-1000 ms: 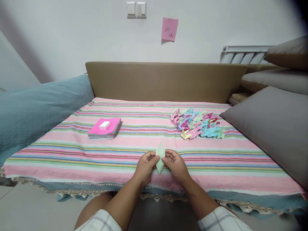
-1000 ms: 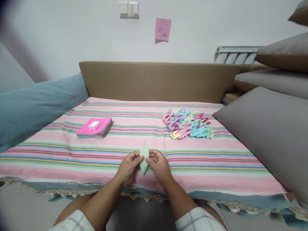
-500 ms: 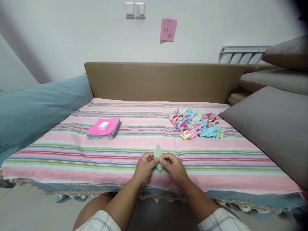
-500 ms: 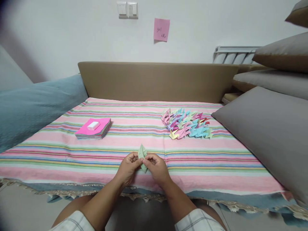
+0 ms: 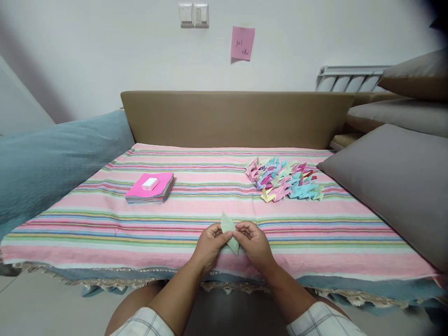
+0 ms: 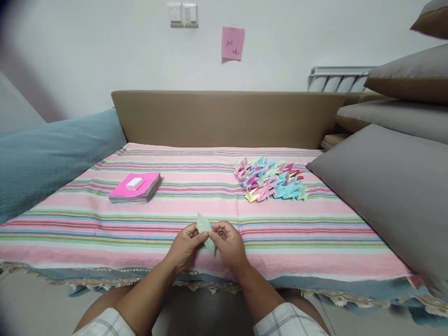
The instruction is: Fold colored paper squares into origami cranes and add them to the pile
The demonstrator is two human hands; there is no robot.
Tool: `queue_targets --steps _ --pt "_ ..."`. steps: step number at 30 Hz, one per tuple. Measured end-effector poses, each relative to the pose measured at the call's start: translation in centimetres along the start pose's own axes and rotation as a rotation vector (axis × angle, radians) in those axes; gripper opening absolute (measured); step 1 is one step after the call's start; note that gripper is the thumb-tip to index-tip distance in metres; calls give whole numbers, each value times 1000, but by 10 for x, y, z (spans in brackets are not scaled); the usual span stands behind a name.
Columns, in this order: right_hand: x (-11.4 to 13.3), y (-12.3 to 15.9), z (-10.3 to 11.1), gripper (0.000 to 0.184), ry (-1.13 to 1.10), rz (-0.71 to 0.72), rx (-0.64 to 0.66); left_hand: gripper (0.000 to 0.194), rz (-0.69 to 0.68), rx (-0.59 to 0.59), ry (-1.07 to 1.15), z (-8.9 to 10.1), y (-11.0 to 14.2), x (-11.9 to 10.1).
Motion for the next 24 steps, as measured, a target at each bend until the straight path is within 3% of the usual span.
queue_targets --steps 8,24 --pt "1 2 -10 26 -13 -67 96 32 16 -28 -73 -1 3 -4" --pt "-8 1 -5 34 -46 -154 60 31 40 134 -129 -12 6 0"
Point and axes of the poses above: each hand's wrist, its own y-axis away from the middle knuckle, its own z-axis out of the back of the hand, x = y × z, the point moved 7 cm from there along -y, towards the middle knuckle, and after that the axes turned 5 degrees about -y, right-handed, at the moved point
